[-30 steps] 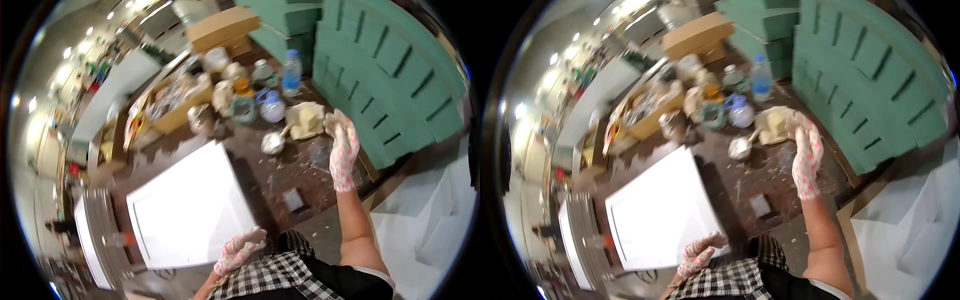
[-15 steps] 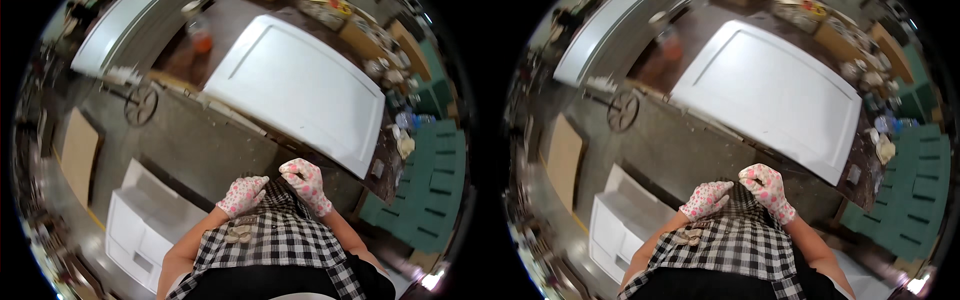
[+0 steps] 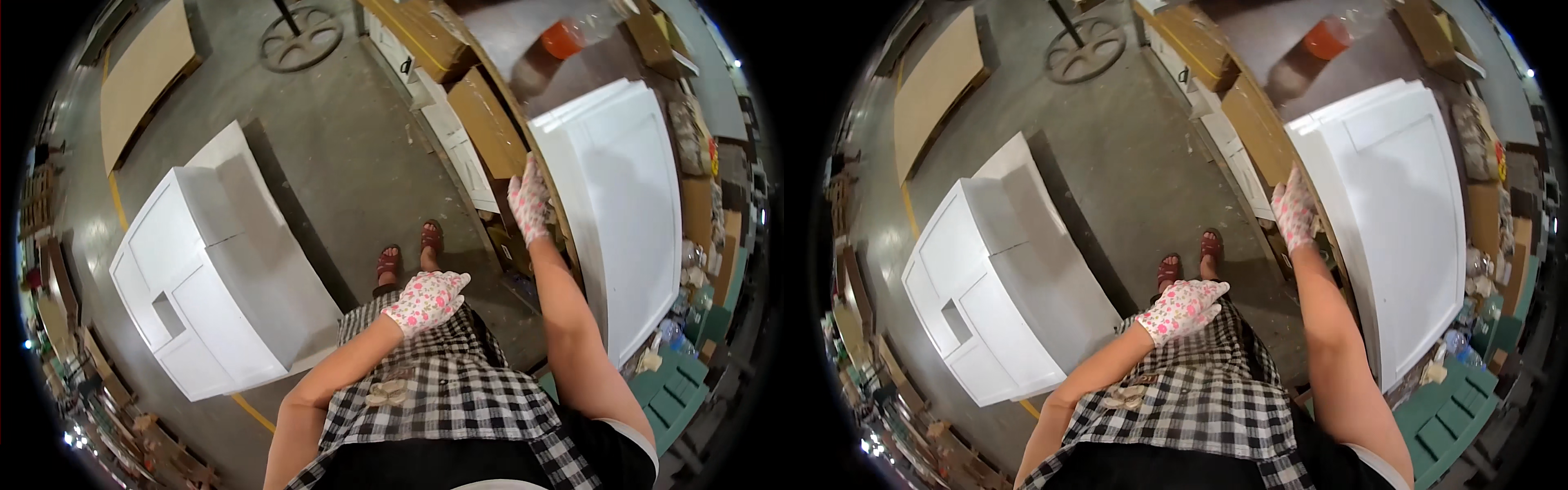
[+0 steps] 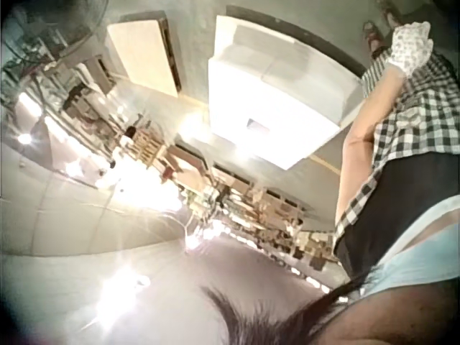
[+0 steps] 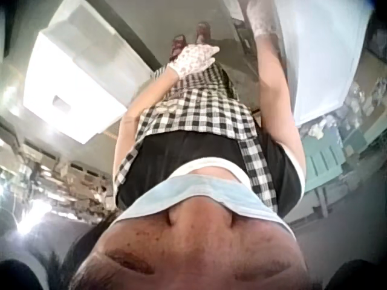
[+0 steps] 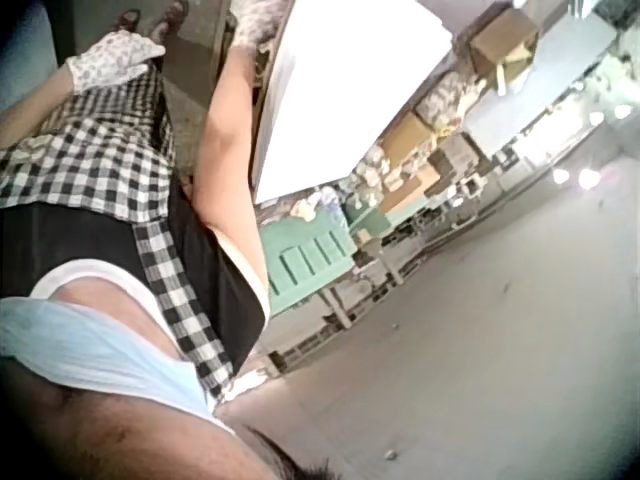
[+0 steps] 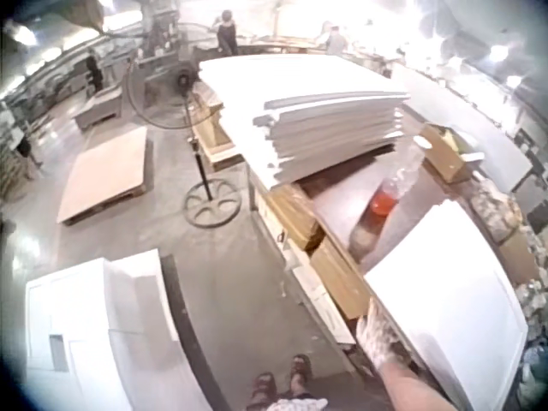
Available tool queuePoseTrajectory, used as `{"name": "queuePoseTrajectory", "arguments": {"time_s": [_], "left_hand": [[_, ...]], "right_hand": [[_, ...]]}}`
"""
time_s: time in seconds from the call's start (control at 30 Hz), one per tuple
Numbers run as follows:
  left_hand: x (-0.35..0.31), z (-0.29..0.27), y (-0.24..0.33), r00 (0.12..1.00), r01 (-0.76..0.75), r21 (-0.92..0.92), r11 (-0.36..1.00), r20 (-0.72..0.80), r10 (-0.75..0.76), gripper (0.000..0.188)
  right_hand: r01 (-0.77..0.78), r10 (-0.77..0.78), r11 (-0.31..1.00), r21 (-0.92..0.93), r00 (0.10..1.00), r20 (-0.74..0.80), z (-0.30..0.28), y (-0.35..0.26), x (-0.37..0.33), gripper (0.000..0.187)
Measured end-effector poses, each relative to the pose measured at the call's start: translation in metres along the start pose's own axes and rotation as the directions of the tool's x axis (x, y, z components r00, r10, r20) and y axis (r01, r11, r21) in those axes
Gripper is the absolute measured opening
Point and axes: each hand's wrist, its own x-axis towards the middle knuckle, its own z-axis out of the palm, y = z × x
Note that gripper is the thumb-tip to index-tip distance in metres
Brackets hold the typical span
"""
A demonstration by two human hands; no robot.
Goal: The person sands a white cabinet door by hand, wipes it with a cloth and cleaning liquid, and applies a dark finish to the edges with a brush.
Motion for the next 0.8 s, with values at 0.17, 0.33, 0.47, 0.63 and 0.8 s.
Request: {"name": "queuePoseTrajectory", "arguments": {"time_s": [0.17, 0.33, 0.47, 0.63, 0.8], "left_hand": [[0.026, -0.010, -0.024, 0.989, 0.055, -0.105, 0.993, -0.128, -0.069, 0.038], [0.067, -0.024, -0.043, 0.959, 0.034, -0.133, 0.991, -0.275, -0.070, 0.030], [0.139, -0.030, -0.044, 0.898, -0.123, -0.014, 0.992, -0.428, 0.106, 0.027], [0.245, -0.023, -0.081, 0.974, 0.104, 0.329, 0.939, -0.226, -0.029, 0.037], [0.311, -0.022, -0.114, 0.939, 0.291, 0.047, 0.956, -0.206, -0.276, 0.032]], "right_hand": [[0.064, -0.065, 0.998, -0.011, 0.980, -0.187, 0.070, 0.062, 0.102, 0.039], [0.371, -0.392, 0.920, -0.127, 0.876, -0.280, 0.116, 0.065, 0.076, 0.026], [0.276, -0.283, 0.917, 0.289, 0.959, -0.019, 0.148, 0.074, 0.044, 0.028], [0.237, -0.213, 0.964, -0.119, 0.959, 0.188, 0.167, 0.059, 0.015, 0.044], [0.457, -0.336, 0.861, -0.221, 0.839, 0.429, 0.118, 0.023, 0.003, 0.042]]}}
